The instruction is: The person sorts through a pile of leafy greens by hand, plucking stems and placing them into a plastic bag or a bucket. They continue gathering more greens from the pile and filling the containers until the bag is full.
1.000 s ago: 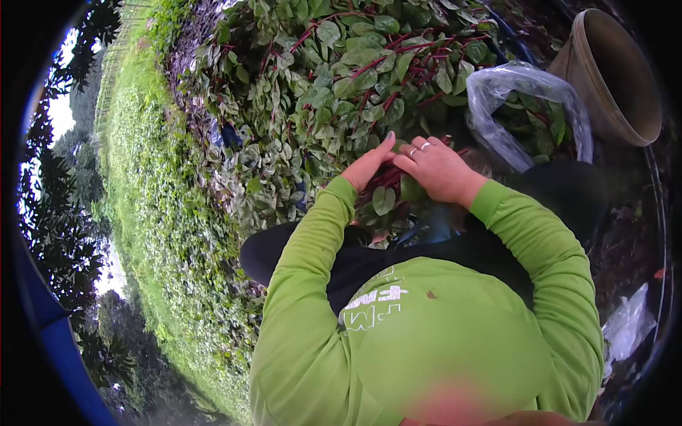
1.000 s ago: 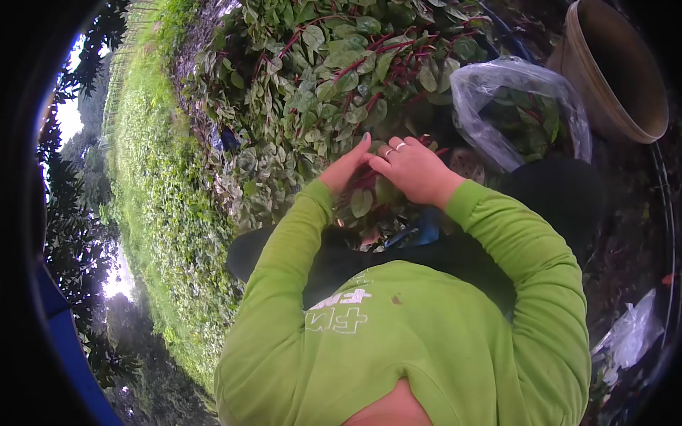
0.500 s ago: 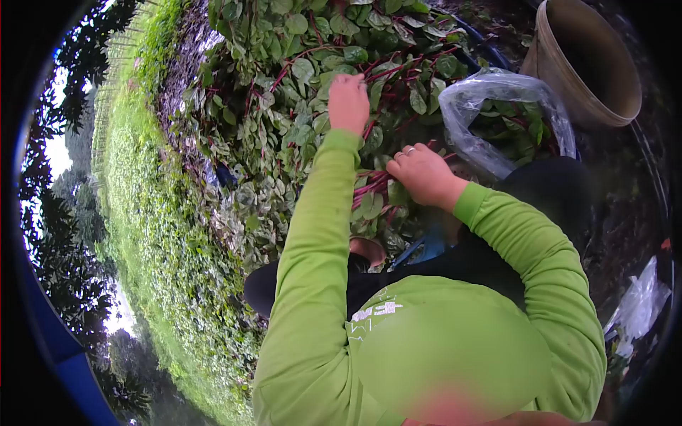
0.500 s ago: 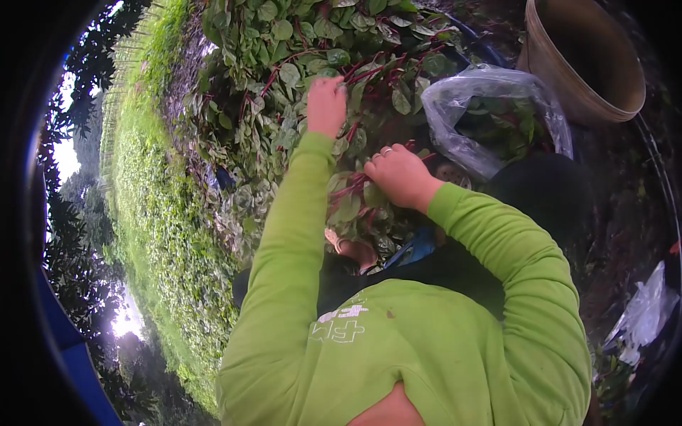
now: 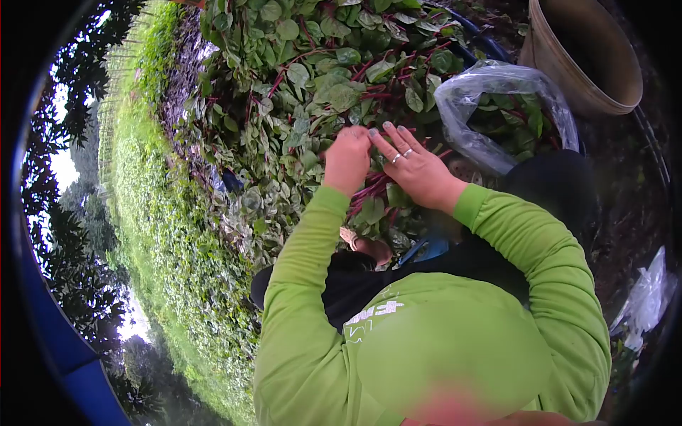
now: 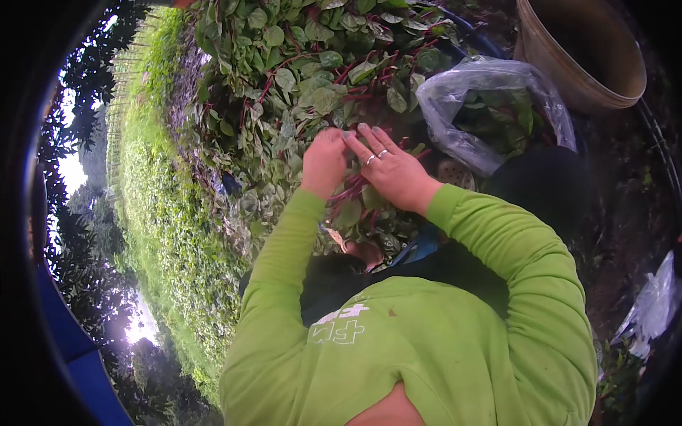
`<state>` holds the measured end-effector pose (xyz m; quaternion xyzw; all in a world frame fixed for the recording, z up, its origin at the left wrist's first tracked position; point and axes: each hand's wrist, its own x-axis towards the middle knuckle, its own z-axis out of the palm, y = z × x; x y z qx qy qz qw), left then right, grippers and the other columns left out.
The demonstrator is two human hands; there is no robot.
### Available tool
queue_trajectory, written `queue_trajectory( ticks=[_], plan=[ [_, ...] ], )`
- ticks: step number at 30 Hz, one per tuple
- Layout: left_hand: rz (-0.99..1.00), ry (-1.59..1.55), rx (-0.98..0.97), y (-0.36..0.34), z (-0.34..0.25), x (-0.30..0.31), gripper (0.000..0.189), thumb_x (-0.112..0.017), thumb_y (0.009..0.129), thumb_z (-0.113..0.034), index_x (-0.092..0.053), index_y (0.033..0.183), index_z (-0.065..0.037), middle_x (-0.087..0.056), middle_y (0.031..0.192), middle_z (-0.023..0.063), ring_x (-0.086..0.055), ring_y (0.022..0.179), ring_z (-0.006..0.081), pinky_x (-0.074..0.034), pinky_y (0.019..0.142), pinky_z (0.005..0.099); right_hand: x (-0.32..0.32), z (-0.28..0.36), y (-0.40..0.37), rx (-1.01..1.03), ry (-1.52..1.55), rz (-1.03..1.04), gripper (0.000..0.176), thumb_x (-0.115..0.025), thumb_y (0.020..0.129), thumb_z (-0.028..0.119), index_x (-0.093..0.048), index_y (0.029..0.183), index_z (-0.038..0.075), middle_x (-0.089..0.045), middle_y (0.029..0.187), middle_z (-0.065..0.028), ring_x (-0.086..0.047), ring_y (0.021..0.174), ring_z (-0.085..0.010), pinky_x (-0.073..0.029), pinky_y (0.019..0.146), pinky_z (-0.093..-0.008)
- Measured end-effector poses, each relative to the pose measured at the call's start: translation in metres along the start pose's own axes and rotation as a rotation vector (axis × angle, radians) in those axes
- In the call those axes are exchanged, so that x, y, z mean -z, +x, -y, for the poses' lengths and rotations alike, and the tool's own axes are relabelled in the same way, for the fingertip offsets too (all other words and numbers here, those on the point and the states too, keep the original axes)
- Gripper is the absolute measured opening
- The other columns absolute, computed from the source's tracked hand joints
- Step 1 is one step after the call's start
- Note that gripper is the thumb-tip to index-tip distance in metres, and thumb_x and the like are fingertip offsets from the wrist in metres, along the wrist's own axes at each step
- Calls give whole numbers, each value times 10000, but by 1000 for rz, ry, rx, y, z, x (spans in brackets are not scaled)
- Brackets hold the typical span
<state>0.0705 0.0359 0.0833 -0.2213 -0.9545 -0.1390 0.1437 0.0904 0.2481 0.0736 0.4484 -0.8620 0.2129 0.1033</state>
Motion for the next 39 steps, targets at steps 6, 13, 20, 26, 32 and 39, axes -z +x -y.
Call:
queue_trajectory(
  ticks=[6,13,20,26,32,39],
  plan=[
    [121,-145,146,-49,-27,5,218,-619,874,-42,-695,1073,-90,-665,942,101,-672,899,299,-564,783,413,-3,11,1,-28,9,230,247,-639,818,129,-654,1052,52,-616,1238,-155,-604,1132,-282,-451,1005,-422],
    [-34,468,496,-61,60,3,232,-615,939,-122,-715,1146,-90,-682,1208,141,-613,1144,390,-453,1026,512,1,21,-4,164,3,332,275,-650,803,132,-637,1073,82,-641,1041,-94,-627,1029,-260,-464,892,-376],
    [-89,297,101,49,54,-19,385,-749,853,-178,-692,1233,-154,-596,1360,125,-486,1348,366,-345,1145,517,-4,24,-4,154,-41,282,262,-640,803,119,-629,1061,78,-638,1037,-101,-628,1021,-274,-474,885,-381],
    [20,283,69,69,55,-21,249,-777,815,-184,-696,1045,-135,-656,1121,94,-570,1192,318,-413,1061,489,-10,8,-6,36,-92,245,154,-632,858,150,-673,1000,105,-633,943,-53,-641,961,-234,-480,830,-376],
    [1,137,96,21,23,0,160,-714,872,-157,-625,983,-84,-642,1014,123,-602,1015,348,-498,873,467,-4,7,-1,74,-39,-5,222,-614,859,140,-681,1037,25,-529,1457,-215,-491,1388,-380,-405,1158,-469],
    [1,41,68,-36,-20,2,201,-651,871,-87,-648,1072,-77,-649,1011,100,-633,985,329,-546,840,428,-5,11,-1,-48,13,86,265,-629,844,115,-677,1079,3,-482,1497,-215,-489,1367,-371,-398,1151,-464]
  ],
)
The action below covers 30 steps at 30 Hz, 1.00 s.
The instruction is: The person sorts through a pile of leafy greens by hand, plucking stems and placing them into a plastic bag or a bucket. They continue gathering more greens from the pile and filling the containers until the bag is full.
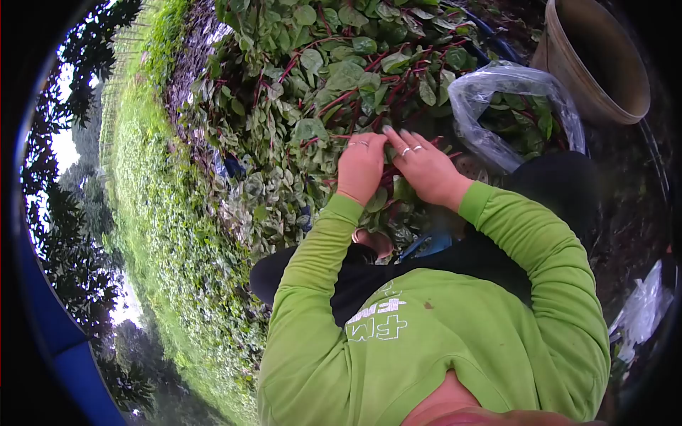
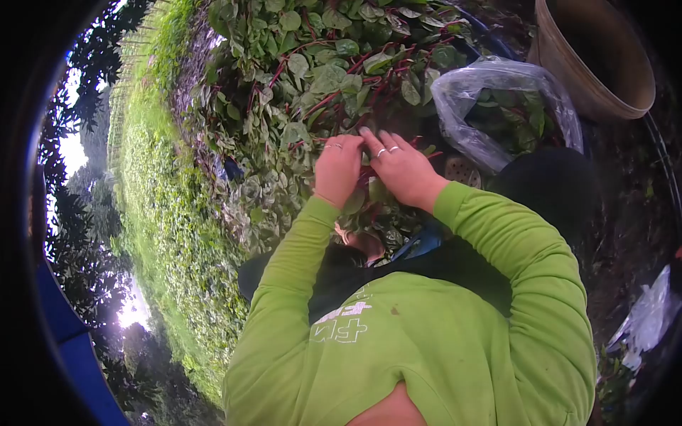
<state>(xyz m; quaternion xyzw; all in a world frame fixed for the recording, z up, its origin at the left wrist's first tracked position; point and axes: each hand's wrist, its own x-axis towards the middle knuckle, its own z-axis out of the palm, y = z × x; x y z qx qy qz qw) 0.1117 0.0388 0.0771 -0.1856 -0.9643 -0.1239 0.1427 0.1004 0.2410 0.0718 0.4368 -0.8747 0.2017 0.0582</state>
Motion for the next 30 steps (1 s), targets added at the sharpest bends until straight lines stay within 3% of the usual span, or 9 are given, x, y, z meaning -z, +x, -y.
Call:
queue_trajectory(
  ticks=[5,11,13,15,18,20,21,28,30],
  plan=[
    [48,-85,89,-17,-13,6,358,-638,816,-13,-735,1144,-121,-653,960,82,-659,924,314,-561,770,422,0,1,-1,11,-26,119,340,-640,812,106,-656,1139,16,-624,1230,-144,-607,1105,-283,-463,975,-395],
    [21,25,165,-20,20,7,141,-632,818,-59,-694,928,-123,-642,948,103,-658,873,317,-550,704,438,3,11,-4,59,-40,249,296,-654,788,103,-660,1078,48,-628,1112,-118,-611,1080,-267,-469,939,-377],
    [-108,247,371,-29,78,9,214,-628,834,-60,-727,1006,-139,-660,990,103,-661,909,331,-542,803,461,4,11,-4,114,-34,244,293,-658,788,105,-659,1076,53,-628,1105,-119,-616,1072,-265,-474,924,-379],
    [-391,799,535,-26,96,46,375,-647,782,-33,-726,1141,-111,-683,1148,140,-646,1023,347,-512,898,426,4,8,-6,148,-17,213,292,-661,791,108,-659,1078,56,-628,1101,-121,-622,1062,-266,-479,907,-381],
    [-440,651,532,-24,133,32,349,-611,833,-23,-750,1146,-91,-715,1176,134,-660,1058,367,-465,1026,490,4,8,-7,176,16,200,340,-663,794,104,-649,1130,58,-624,1105,-124,-625,1048,-275,-482,891,-389],
    [-137,189,264,6,123,22,284,-604,838,-14,-755,1077,-35,-737,1131,158,-662,1091,372,-488,1010,477,9,11,-3,164,20,247,405,-661,792,94,-636,1194,55,-619,1109,-124,-620,1046,-283,-481,893,-395],
    [-134,71,120,24,118,2,248,-598,848,-20,-761,1035,-24,-746,1048,170,-665,1083,375,-509,984,460,10,12,-1,152,19,254,424,-659,793,90,-631,1214,53,-617,1109,-125,-619,1046,-287,-481,893,-398],
    [104,97,334,83,89,-44,296,-669,880,-109,-707,1173,-87,-677,1114,177,-634,1070,396,-511,939,487,2,5,0,11,-32,225,296,-641,801,87,-625,1093,45,-631,1076,-137,-623,1039,-287,-473,897,-399],
    [110,54,243,80,108,-48,267,-679,887,-147,-701,1146,-84,-673,1083,174,-634,1056,395,-510,928,493,2,3,0,24,-25,206,266,-638,803,92,-622,1065,48,-634,1069,-135,-624,1037,-283,-471,901,-397]
  ],
)
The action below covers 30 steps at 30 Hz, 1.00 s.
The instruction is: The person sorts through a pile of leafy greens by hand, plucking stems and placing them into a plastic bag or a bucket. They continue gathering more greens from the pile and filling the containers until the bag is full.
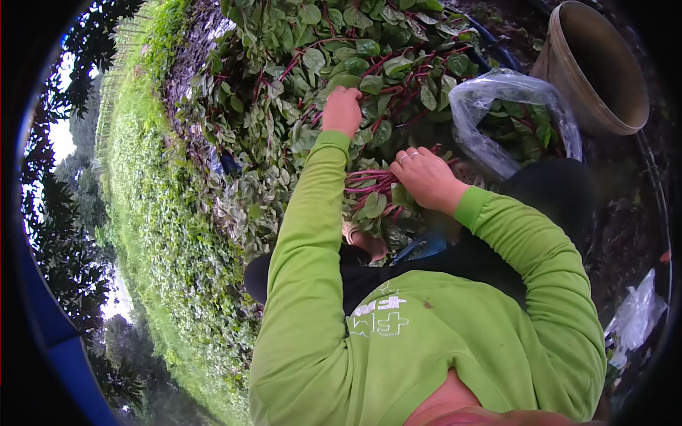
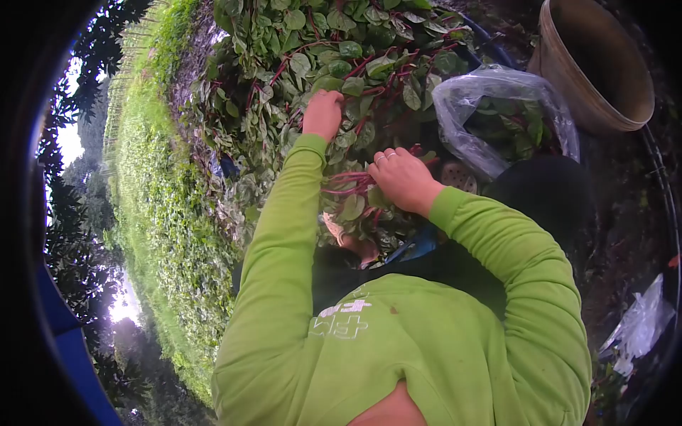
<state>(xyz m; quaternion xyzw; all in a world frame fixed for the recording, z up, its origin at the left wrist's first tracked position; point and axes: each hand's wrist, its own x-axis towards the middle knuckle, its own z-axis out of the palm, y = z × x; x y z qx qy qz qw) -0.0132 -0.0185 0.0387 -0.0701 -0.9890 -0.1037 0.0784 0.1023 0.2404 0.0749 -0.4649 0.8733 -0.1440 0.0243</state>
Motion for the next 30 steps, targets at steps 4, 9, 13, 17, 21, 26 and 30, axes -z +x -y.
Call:
queue_trajectory(
  ticks=[4,9,13,17,21,26,30],
  plan=[
    [49,-48,-40,-14,1,10,245,-674,898,-187,-707,1112,-71,-664,1029,176,-631,1026,395,-507,904,496,-4,0,-2,25,-26,-2,201,-626,837,128,-639,1030,71,-648,1015,-96,-634,1013,-258,-474,890,-384],
    [85,-111,-15,-13,-1,15,229,-706,862,-158,-739,1059,-45,-676,1001,179,-643,994,383,-513,893,483,-2,2,-2,67,-30,-15,276,-637,805,110,-615,1077,72,-635,1002,-83,-630,1010,-257,-467,887,-378],
    [-67,-260,6,-21,-8,58,178,-726,837,-126,-748,988,-35,-670,959,185,-647,961,379,-519,868,469,-2,3,-3,115,-53,-57,282,-630,817,135,-604,1092,79,-634,994,-63,-630,995,-239,-469,881,-369],
    [138,-519,133,-68,-28,64,274,-699,851,-95,-759,1112,-36,-714,1058,206,-689,934,359,-538,845,414,-1,6,-1,174,-67,-95,245,-610,841,155,-598,1076,85,-631,988,-50,-624,974,-222,-470,883,-359],
    [358,-973,346,-130,-47,23,289,-644,888,-79,-737,1149,0,-734,1077,185,-704,925,314,-542,850,381,-6,7,0,187,-75,-218,220,-594,874,147,-615,1084,82,-632,936,-31,-628,969,-204,-464,861,-350],
    [458,-1205,469,-174,-30,-32,296,-519,977,-197,-718,1089,-8,-732,1040,90,-692,926,200,-545,857,325,-9,9,-4,140,-53,-163,343,-605,867,132,-616,1197,38,-654,1013,-60,-635,973,-226,-470,886,-368],
    [453,-1211,504,-182,-34,-42,338,-496,1001,-255,-713,1118,-24,-737,1048,47,-689,940,161,-537,864,342,-14,3,-5,112,2,-142,409,-659,817,129,-611,1209,24,-660,1069,-93,-644,1019,-260,-471,903,-388]
  ],
)
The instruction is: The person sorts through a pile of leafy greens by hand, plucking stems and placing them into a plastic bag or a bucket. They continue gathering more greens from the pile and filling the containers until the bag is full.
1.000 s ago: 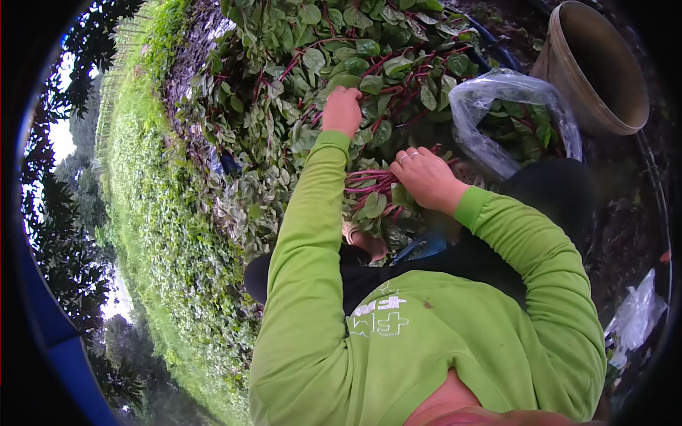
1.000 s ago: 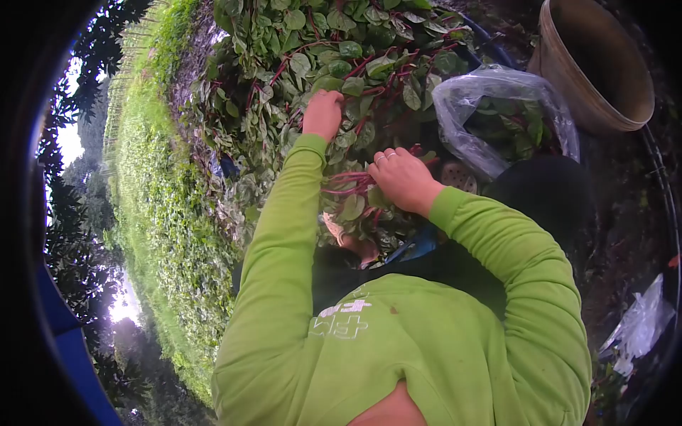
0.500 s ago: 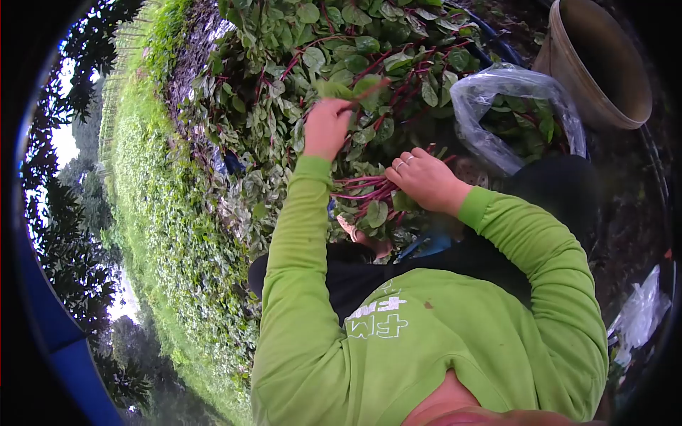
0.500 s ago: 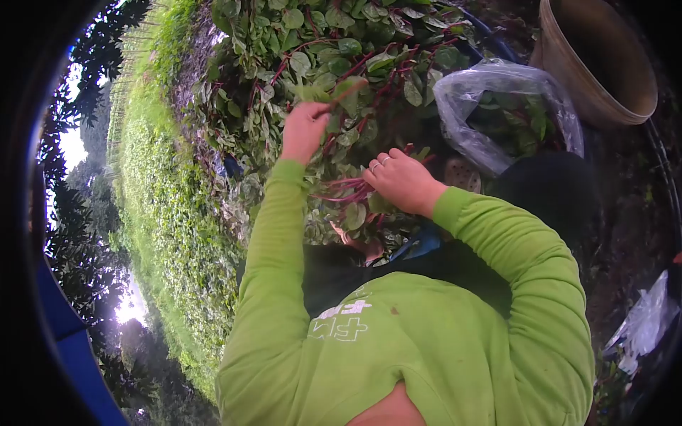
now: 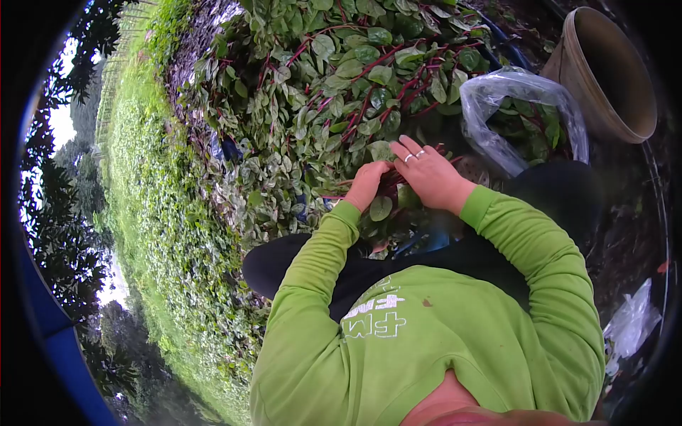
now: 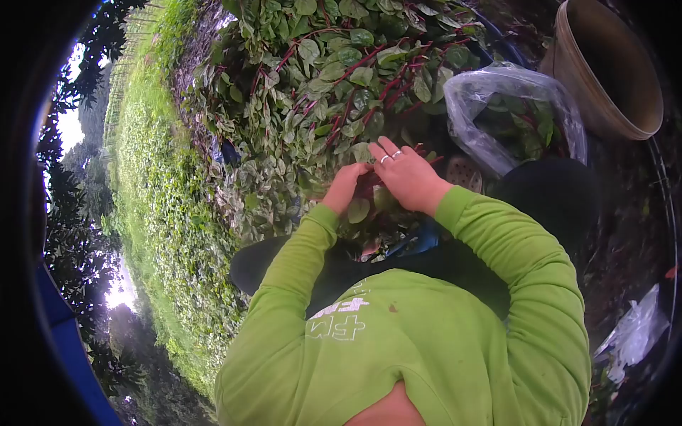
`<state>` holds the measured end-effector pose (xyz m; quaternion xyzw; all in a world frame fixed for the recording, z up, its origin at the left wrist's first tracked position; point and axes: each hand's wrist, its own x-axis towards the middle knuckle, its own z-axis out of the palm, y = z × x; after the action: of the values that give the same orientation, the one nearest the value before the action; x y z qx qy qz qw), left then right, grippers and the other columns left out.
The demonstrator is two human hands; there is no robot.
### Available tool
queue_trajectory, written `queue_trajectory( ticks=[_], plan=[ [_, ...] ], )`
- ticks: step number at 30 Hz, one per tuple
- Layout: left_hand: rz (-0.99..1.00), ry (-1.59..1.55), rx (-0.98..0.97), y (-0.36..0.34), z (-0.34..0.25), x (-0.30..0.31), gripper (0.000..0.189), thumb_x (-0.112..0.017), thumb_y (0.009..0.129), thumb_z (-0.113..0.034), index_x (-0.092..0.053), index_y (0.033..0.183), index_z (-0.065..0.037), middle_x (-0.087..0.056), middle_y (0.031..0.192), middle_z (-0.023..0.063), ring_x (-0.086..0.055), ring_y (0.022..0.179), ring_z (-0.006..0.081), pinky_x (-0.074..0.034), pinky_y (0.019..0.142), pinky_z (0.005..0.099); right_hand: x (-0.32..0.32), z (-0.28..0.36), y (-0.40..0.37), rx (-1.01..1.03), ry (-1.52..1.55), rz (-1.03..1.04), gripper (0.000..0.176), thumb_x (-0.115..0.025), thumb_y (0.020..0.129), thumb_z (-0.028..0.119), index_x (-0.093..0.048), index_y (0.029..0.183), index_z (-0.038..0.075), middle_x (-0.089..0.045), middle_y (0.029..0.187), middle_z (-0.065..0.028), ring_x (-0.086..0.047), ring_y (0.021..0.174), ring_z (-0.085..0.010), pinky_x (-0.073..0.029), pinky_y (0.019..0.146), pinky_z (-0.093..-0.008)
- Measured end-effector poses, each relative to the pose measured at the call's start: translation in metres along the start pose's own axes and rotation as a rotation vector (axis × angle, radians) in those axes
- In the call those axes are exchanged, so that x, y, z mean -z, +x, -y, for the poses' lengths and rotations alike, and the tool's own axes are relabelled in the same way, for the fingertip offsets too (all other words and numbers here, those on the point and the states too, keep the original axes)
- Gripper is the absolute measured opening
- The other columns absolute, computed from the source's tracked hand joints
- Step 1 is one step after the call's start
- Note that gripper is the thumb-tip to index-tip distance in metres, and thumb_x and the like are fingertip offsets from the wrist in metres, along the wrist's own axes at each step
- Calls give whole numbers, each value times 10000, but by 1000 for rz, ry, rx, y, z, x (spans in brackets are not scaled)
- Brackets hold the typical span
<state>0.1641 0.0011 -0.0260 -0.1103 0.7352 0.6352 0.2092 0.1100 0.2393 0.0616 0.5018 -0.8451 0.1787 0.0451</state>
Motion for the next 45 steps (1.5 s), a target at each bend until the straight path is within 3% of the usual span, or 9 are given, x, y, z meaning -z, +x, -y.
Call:
queue_trajectory(
  ticks=[3,6,7,10,17,24,32,40,45],
  plan=[
    [5,-237,144,0,-4,-3,333,-504,987,-242,-727,1115,-31,-749,1060,78,-698,934,197,-531,856,363,-9,-1,-3,-42,29,244,469,-677,774,123,-597,1225,25,-650,1075,-111,-639,1044,-280,-473,908,-407],
    [73,915,-399,8,-28,16,320,-522,947,-222,-743,1071,-26,-744,1044,151,-706,920,268,-533,871,366,1,2,3,-44,22,393,427,-686,771,130,-596,1180,44,-658,1049,-113,-643,1044,-277,-469,901,-404],
    [-278,419,-82,5,-49,5,249,-583,891,-157,-749,1016,-20,-712,991,198,-693,943,337,-533,883,404,1,-1,3,-33,8,365,412,-688,770,128,-596,1164,51,-660,1040,-111,-644,1039,-276,-468,899,-403],
    [-785,963,-353,30,-33,41,372,-693,812,-78,-694,1178,-14,-662,1175,203,-593,1149,395,-481,1000,464,2,-2,2,-16,-10,318,409,-697,760,123,-600,1153,65,-659,1028,-109,-644,1032,-276,-464,899,-405],
    [-552,1188,-139,54,-33,87,377,-776,803,-178,-731,1161,-68,-688,1186,157,-621,1142,380,-508,969,479,4,-1,-2,6,-16,299,437,-717,729,119,-601,1147,71,-651,1008,-105,-642,1016,-278,-462,896,-406],
    [-450,345,-237,32,-77,124,291,-783,902,-194,-761,1153,-48,-754,961,36,-662,866,130,-521,804,307,8,-1,-2,37,-36,229,348,-720,757,141,-620,1086,85,-670,1001,-70,-640,1037,-244,-454,905,-382],
    [-459,640,-485,29,-105,47,328,-768,893,-249,-742,1139,-34,-725,1066,170,-680,958,353,-532,874,400,2,1,-1,84,-18,177,356,-664,800,127,-592,1145,80,-636,973,-62,-635,1008,-250,-455,897,-383],
    [-776,38,-272,11,-58,163,333,-713,993,-228,-720,1240,-5,-739,1106,53,-654,928,107,-522,848,279,1,0,-5,83,-44,153,281,-683,793,134,-621,1063,87,-674,970,-52,-644,1008,-224,-457,885,-359],
    [-451,253,-217,2,-102,57,319,-756,963,-218,-747,1199,-3,-735,1041,43,-635,907,100,-511,811,271,2,4,2,132,-34,121,275,-667,803,140,-624,1068,83,-674,971,-55,-647,994,-228,-459,882,-359]
  ],
)
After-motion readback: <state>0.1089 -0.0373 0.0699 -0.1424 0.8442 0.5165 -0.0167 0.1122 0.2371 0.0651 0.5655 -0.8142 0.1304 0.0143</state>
